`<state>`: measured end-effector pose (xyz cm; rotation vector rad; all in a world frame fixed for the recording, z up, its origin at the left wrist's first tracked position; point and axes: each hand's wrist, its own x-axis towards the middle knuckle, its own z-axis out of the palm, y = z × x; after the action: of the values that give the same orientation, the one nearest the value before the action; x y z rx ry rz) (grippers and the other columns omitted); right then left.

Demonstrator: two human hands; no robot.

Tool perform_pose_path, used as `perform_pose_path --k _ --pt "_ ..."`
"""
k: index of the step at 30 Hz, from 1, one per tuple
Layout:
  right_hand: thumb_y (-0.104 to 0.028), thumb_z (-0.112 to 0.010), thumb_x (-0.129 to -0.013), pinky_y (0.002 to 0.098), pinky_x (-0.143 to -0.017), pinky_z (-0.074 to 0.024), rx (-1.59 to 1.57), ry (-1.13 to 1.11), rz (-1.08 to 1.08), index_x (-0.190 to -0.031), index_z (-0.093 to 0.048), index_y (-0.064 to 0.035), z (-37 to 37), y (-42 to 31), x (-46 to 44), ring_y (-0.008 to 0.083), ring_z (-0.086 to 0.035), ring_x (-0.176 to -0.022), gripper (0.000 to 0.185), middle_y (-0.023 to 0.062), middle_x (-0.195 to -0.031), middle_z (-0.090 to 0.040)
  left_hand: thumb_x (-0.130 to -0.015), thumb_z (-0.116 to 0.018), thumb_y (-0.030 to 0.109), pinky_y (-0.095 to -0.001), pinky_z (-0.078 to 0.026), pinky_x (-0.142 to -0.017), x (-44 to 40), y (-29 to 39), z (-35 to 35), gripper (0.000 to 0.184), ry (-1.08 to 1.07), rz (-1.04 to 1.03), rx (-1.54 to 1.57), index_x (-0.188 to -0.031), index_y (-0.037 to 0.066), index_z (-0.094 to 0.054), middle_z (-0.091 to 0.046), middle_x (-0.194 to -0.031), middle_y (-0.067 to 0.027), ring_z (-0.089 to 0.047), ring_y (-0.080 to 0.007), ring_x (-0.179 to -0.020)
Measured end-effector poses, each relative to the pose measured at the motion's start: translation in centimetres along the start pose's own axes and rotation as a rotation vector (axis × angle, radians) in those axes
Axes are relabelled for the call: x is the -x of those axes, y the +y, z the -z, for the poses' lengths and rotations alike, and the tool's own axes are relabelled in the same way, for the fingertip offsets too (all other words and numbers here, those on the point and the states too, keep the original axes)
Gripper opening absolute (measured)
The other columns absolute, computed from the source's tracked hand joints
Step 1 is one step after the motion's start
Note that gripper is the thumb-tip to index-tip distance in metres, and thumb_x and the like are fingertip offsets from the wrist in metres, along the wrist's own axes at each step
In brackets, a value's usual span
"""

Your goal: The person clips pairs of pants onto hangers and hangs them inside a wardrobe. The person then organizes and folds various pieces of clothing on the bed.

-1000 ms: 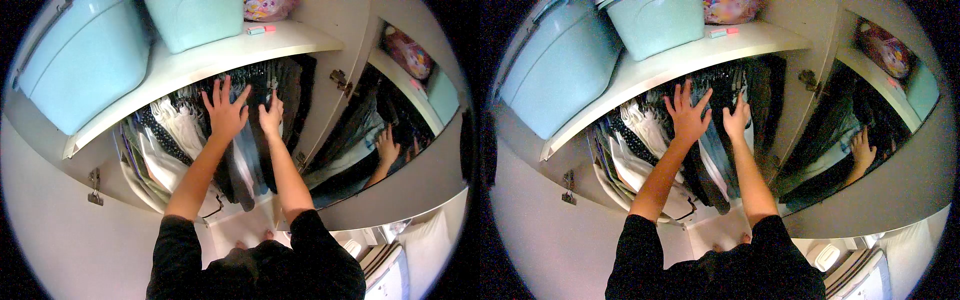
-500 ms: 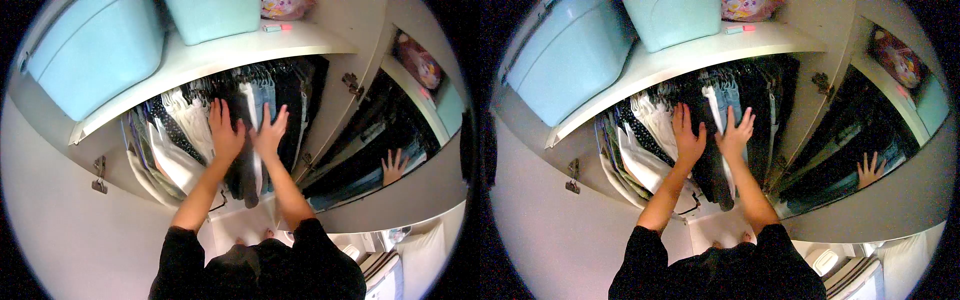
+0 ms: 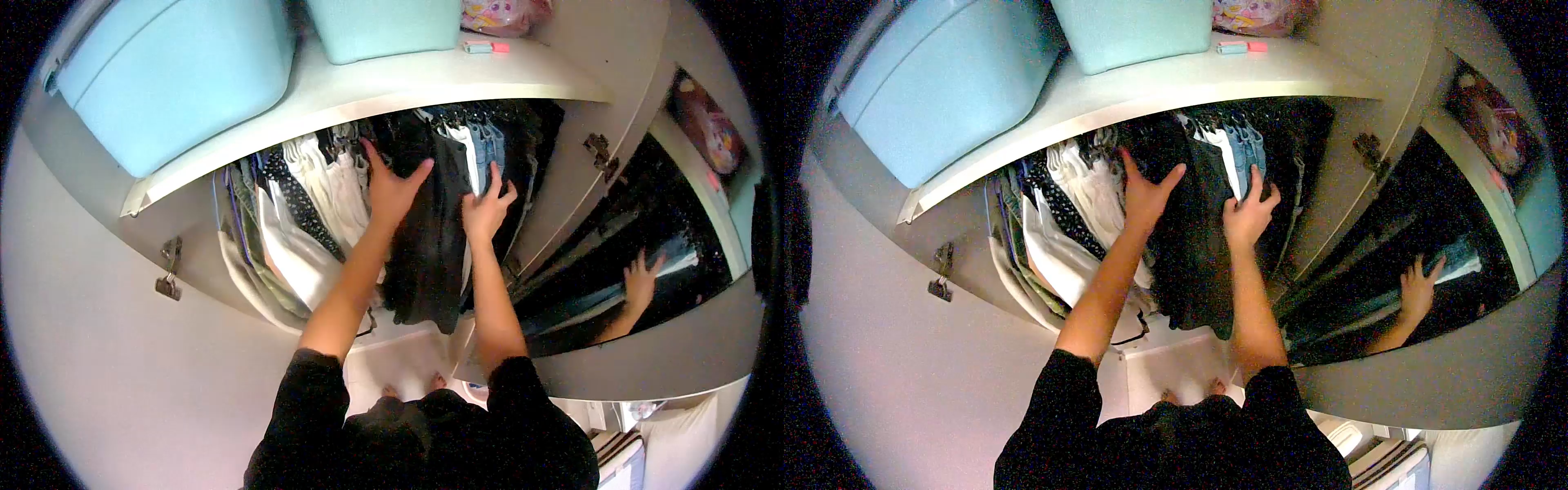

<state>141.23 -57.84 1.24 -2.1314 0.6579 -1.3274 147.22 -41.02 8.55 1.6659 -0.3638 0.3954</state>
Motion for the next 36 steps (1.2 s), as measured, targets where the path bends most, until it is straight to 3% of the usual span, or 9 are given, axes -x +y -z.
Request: perform_pose_path --k 3,12,17,20,24,26,29,31,36 --pt "0.000 -0.066 -0.077 0.0450 -0.085 -0.0534 -0.045 -0.003 0.026 -0.150 -0.042 -0.0282 0.0 0.3 0.0 0.0452 -0.060 -0.102 0.082 0.0285 -0.136 -0.035 -0.070 -0.087 0.029 -0.0374 -0.039 -0.112 -2.6 -1.0 -1.0 0.119 -0.158 0.046 0.011 -0.157 -0.004 -0.012 -0.043 -0.149 -0.0300 -0.048 -0.0395 -0.136" --pt "0.002 -0.063 -0.074 0.0452 -0.088 -0.0511 -0.092 0.006 -0.007 -0.148 -0.046 -0.0281 0.5 2.8 -2.2 0.0411 -0.054 -0.099 0.081 0.0215 -0.119 -0.042 -0.077 -0.069 0.007 -0.0463 -0.051 -0.096 -4.9 -1.9 -6.3 0.092 -0.229 -0.110 -0.235 -0.158 0.021 -0.028 -0.062 -0.132 -0.0218 -0.064 -0.0435 -0.110" --pt "0.004 -0.062 -0.074 0.0445 -0.084 -0.0527 0.041 0.073 -0.106 -0.146 -0.046 -0.0289 0.9 2.5 -3.2 0.0419 -0.059 -0.095 0.081 0.0236 -0.124 -0.043 -0.080 -0.066 0.004 -0.0425 -0.046 -0.105 -5.2 -0.1 -6.7 0.087 -0.430 -0.001 -0.231 -0.158 0.018 -0.029 -0.056 -0.138 -0.0281 -0.057 -0.0439 -0.124" --pt "-0.008 -0.067 -0.074 0.0539 -0.093 -0.0461 0.124 0.150 -0.077 -0.145 -0.046 -0.0254 0.2 1.5 -1.9 0.0451 -0.052 -0.111 0.076 0.0240 -0.129 -0.043 -0.081 -0.067 0.009 -0.0420 -0.043 -0.108 -5.6 -1.5 -6.6 0.092 -0.487 -0.060 -0.115 -0.160 0.013 -0.020 -0.050 -0.144 -0.0297 -0.053 -0.0437 -0.130" --pt "-0.014 -0.066 -0.076 0.0558 -0.105 -0.0342 0.033 0.280 0.092 -0.143 -0.047 -0.0116 0.0 -2.4 0.9 0.0441 -0.040 -0.125 0.069 0.0248 -0.131 -0.043 -0.081 -0.068 0.020 -0.0433 -0.034 -0.115 -3.9 -2.2 -6.2 0.106 -0.378 -0.136 -0.134 -0.160 0.004 0.000 -0.031 -0.157 -0.0308 -0.037 -0.0440 -0.143" --pt "-0.008 -0.063 -0.079 0.0529 -0.108 -0.0311 -0.210 0.248 0.160 -0.138 -0.049 -0.0035 -0.2 -4.6 2.6 0.0410 -0.037 -0.126 0.061 0.0252 -0.131 -0.041 -0.080 -0.068 0.020 -0.0462 -0.035 -0.114 -1.6 -0.9 -4.6 0.100 -0.213 -0.240 -0.225 -0.160 0.004 -0.011 -0.035 -0.156 -0.0242 -0.037 -0.0441 -0.142" --pt "-0.005 -0.066 -0.085 0.0432 -0.098 -0.0441 -0.495 0.150 0.278 -0.129 -0.056 -0.0003 -0.8 -8.9 4.3 0.0344 -0.053 -0.112 0.045 0.0177 -0.120 -0.054 -0.079 -0.067 0.019 -0.0500 -0.035 -0.113 2.1 2.5 0.2 0.081 -0.076 -0.498 -0.209 -0.153 0.006 -0.034 -0.040 -0.153 -0.0221 -0.042 -0.0447 -0.137" --pt "0.001 -0.066 -0.085 0.0363 -0.094 -0.0485 -0.366 0.012 0.413 -0.124 -0.060 -0.0003 -2.2 -10.2 4.7 0.0282 -0.057 -0.111 0.039 0.0138 -0.122 -0.057 -0.080 -0.065 0.016 -0.0499 -0.036 -0.112 3.8 3.7 4.1 0.057 0.031 -0.598 -0.098 -0.136 0.009 -0.060 -0.046 -0.146 -0.0238 -0.047 -0.0429 -0.130" --pt "-0.010 -0.073 -0.083 0.0428 -0.107 -0.0410 -0.619 -0.272 0.345 -0.142 -0.046 -0.0020 -4.7 -16.3 6.0 0.0399 -0.051 -0.124 0.066 0.0216 -0.133 -0.054 -0.082 -0.064 0.008 -0.0457 -0.033 -0.115 3.1 0.2 11.3 0.062 0.237 -0.409 -0.199 -0.142 0.006 -0.051 -0.050 -0.143 -0.0212 -0.043 -0.0366 -0.138"
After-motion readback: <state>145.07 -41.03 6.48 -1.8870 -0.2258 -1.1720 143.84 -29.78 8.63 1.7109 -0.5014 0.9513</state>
